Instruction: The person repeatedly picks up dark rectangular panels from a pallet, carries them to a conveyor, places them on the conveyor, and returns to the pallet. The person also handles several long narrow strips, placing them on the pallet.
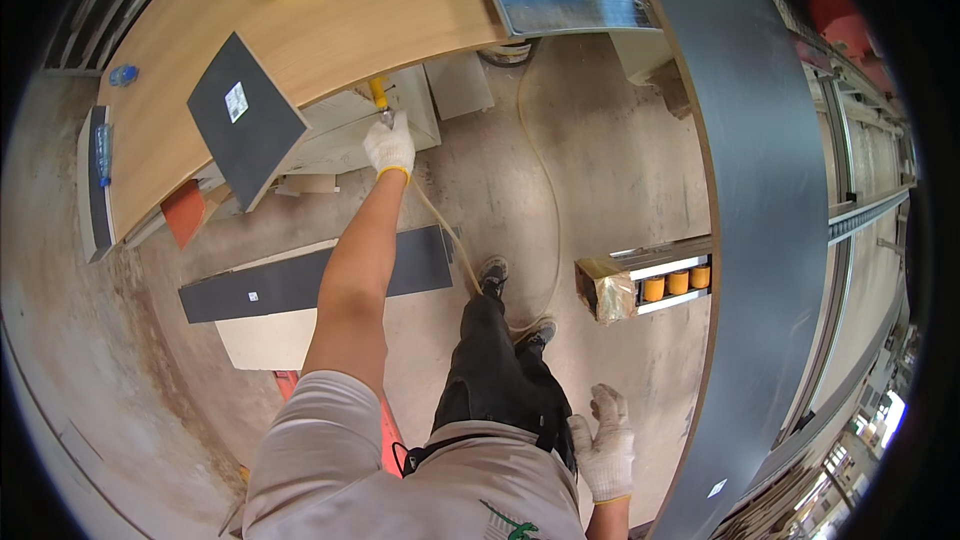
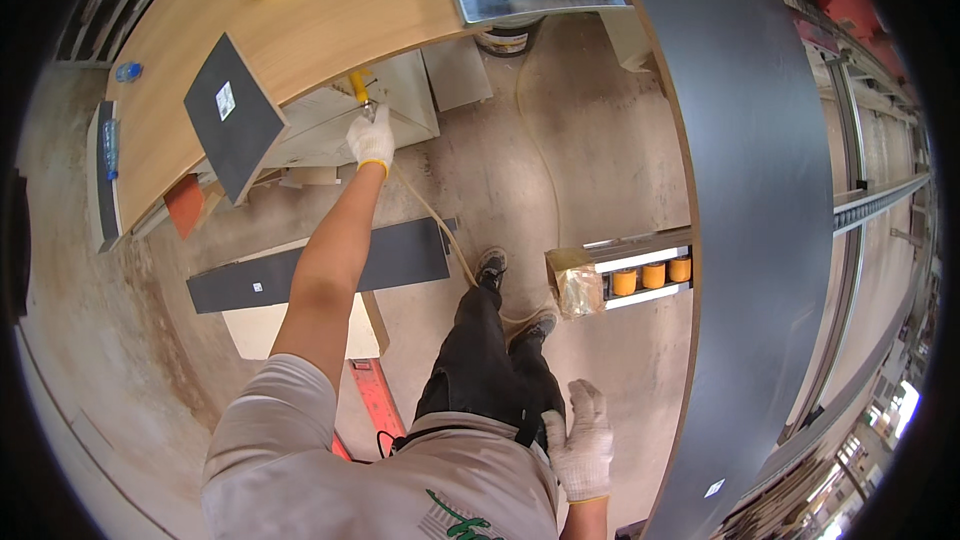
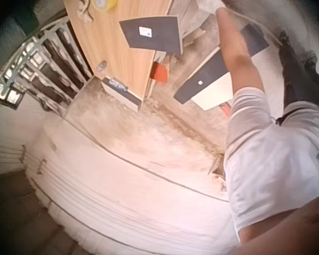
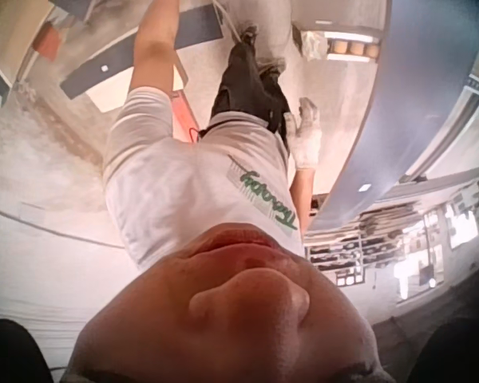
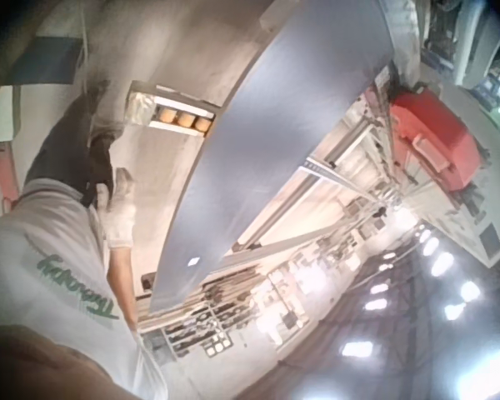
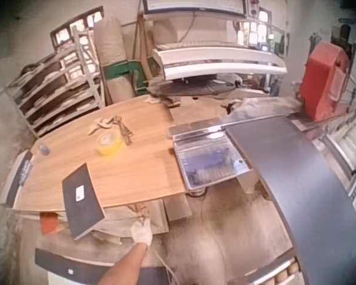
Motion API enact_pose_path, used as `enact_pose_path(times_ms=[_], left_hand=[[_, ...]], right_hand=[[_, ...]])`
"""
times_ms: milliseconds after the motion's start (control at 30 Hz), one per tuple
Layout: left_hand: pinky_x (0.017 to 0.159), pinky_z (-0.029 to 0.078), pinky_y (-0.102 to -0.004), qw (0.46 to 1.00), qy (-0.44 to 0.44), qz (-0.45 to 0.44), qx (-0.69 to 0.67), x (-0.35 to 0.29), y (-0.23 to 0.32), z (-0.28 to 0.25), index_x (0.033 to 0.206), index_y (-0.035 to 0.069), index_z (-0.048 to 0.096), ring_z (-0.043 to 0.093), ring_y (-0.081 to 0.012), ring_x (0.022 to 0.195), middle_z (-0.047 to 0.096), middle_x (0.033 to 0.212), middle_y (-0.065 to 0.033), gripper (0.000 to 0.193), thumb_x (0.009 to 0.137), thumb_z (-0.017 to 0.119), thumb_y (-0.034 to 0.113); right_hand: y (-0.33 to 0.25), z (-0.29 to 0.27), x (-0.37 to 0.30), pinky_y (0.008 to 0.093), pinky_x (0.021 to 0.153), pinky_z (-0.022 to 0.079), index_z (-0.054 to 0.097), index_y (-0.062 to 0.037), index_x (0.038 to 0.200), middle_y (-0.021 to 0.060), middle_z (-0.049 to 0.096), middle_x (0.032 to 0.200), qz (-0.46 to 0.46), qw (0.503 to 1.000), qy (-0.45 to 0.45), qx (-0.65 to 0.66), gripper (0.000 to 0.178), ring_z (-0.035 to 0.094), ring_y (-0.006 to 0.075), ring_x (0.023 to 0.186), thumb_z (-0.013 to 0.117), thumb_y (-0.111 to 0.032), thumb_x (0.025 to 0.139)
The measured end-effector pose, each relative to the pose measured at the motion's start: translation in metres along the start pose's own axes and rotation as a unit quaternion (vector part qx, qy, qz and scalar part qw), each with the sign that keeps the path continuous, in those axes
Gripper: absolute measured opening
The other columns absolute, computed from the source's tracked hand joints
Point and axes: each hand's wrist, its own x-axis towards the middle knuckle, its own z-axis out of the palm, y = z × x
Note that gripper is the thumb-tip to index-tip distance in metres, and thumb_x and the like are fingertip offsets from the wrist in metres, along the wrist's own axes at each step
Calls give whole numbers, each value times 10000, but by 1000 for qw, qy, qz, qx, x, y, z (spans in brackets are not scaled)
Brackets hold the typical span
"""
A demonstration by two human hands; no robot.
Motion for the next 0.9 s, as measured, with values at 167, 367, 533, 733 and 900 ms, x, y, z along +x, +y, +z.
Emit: enact_pose_path(times_ms=[167, 367, 533, 733, 900], left_hand=[[1051, 543, -538, 969, -152, -113, 159, -31, -39, 27, 1155, -19, 801, 707, -464, 1218, 740, 1222, -323, 656, 985, 617, 587], [1103, 536, -488, 872, -346, 20, 346, -90, 22, -23, 1246, 48, 809, 695, -397, 1301, 747, 1327, -237, 643, 927, 670, 589], [728, 589, -436, 926, -346, 143, 48, -157, 186, -109, 745, -52, 739, 753, -299, 705, 742, 740, -215, 702, 965, 707, 615], [866, 586, -405, 938, -299, 138, -107, -263, 353, -98, 783, -59, 721, 788, -290, 773, 757, 754, -190, 855, 942, 653, 778], [880, 568, -425, 956, -205, -5, -210, -311, 388, -29, 966, -143, 757, 745, -284, 911, 774, 963, -231, 868, 907, 738, 723]], right_hand=[[-11, -9, -3, 500, 1037, 567, 636, -17, 1392, 240, 622, 1442, 16, 999, -25, -13, 503, 663, 464, 1239, 781, -236, 962], [7, -60, -33, 482, 995, 585, 657, -55, 1385, 210, 653, 1418, -78, 992, 55, -78, 482, 693, 429, 1185, 785, -233, 955], [116, -145, -80, 459, 1112, 509, 637, 10, 1402, 191, 687, 1375, 5, 896, 364, -255, 410, 651, 349, 1287, 743, -82, 1017], [339, -290, -55, 567, 1077, 497, 546, 5, 1515, 325, 641, 1371, 135, 854, 419, -279, 549, 634, 510, 1245, 595, -364, 1112], [415, -335, -10, 604, 823, 516, 713, 112, 1156, 450, 667, 997, 75, 925, 357, -103, 665, 693, 555, 905, 497, -516, 1139]])
